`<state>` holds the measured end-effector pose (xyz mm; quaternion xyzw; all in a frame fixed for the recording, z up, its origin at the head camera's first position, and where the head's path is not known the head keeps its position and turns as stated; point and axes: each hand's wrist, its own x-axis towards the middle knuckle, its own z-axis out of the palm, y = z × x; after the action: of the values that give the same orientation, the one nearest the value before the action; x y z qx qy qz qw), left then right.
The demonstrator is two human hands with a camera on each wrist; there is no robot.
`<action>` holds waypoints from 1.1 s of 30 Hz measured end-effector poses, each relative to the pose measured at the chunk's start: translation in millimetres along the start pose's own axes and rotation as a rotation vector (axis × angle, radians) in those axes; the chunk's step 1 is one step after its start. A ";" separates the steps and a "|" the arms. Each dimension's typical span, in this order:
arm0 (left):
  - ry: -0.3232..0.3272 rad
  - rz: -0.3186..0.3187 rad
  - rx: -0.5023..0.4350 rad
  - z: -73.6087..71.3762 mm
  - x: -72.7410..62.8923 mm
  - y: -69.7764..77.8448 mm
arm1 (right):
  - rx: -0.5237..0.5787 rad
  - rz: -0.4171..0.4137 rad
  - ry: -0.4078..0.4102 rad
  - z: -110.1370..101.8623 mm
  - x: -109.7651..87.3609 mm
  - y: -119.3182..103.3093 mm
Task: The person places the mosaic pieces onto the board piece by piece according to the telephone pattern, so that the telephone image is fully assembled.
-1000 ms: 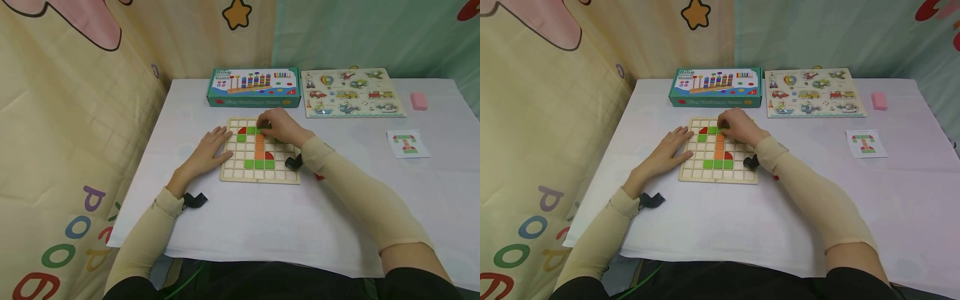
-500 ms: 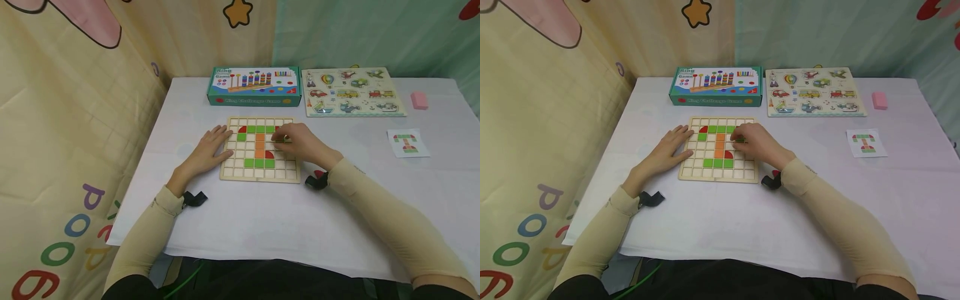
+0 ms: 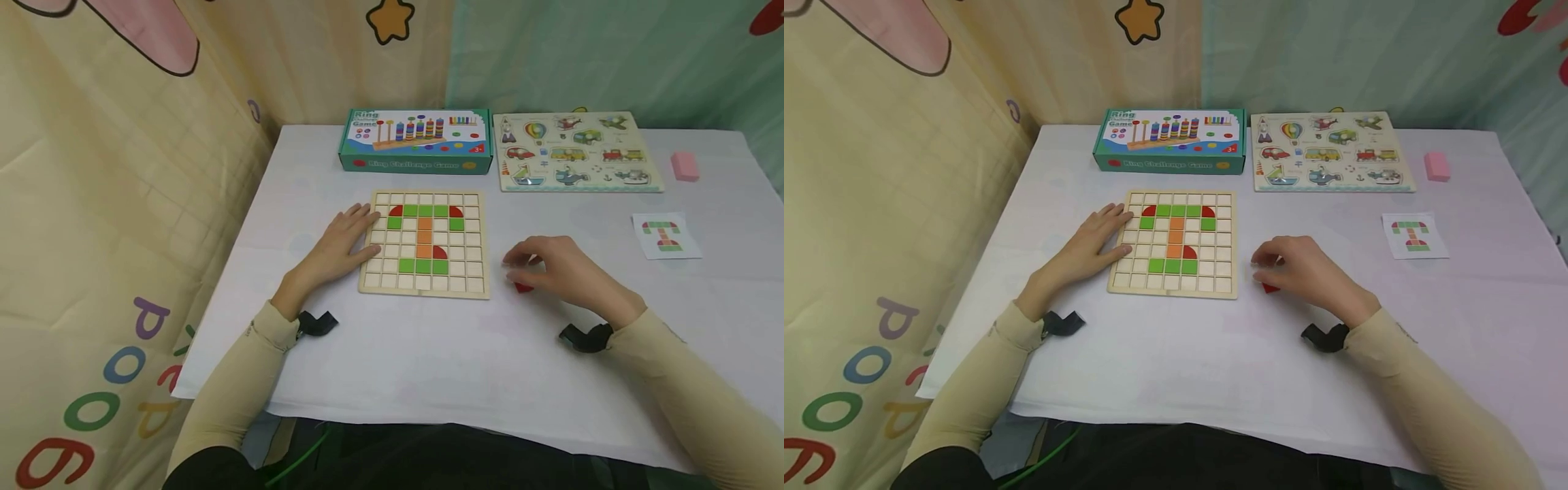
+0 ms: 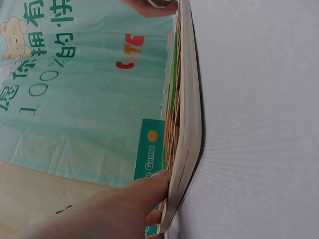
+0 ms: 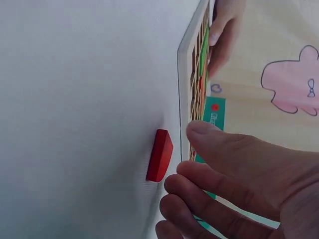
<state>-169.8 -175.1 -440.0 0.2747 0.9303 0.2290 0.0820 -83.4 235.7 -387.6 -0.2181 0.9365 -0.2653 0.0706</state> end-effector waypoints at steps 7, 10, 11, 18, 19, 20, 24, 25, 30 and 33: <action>0.000 -0.003 0.000 0.3 -1.1 -1.5 | -0.049 0.028 0.022 9.3 -23.9 4.2; -0.002 -0.005 0.000 0.8 -1.7 -2.3 | -0.052 0.019 0.032 12.1 -23.2 4.0; -0.002 -0.005 -0.001 0.9 -1.9 -2.3 | -0.052 0.016 0.033 12.5 -22.2 3.8; 0.004 0.004 0.006 0.7 -2.2 -2.9 | -0.004 -0.001 -0.024 13.1 -9.4 -0.3; 0.005 0.006 0.007 0.7 -2.1 -3.1 | 0.004 0.002 -0.032 13.0 -7.8 -0.8; 0.006 0.007 0.008 0.7 -2.1 -3.3 | 0.012 0.003 -0.041 13.1 -6.4 -1.3; 0.007 0.008 0.012 0.5 -2.0 -3.1 | 0.048 -0.005 -0.073 12.5 -2.0 -1.7; 0.007 0.006 0.010 0.5 -1.8 -3.0 | 0.061 -0.012 -0.078 12.0 -1.0 -1.5; 0.007 0.009 0.007 0.1 0.1 -1.0 | 0.111 -0.085 -0.068 8.3 12.2 -4.0; 0.007 0.011 0.005 0.2 0.5 -0.1 | 0.123 -0.122 -0.062 8.2 30.0 -12.6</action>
<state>-170.2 -174.8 -440.2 0.2790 0.9297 0.2280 0.0766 -103.5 208.9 -388.4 -0.2782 0.9007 -0.3194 0.0963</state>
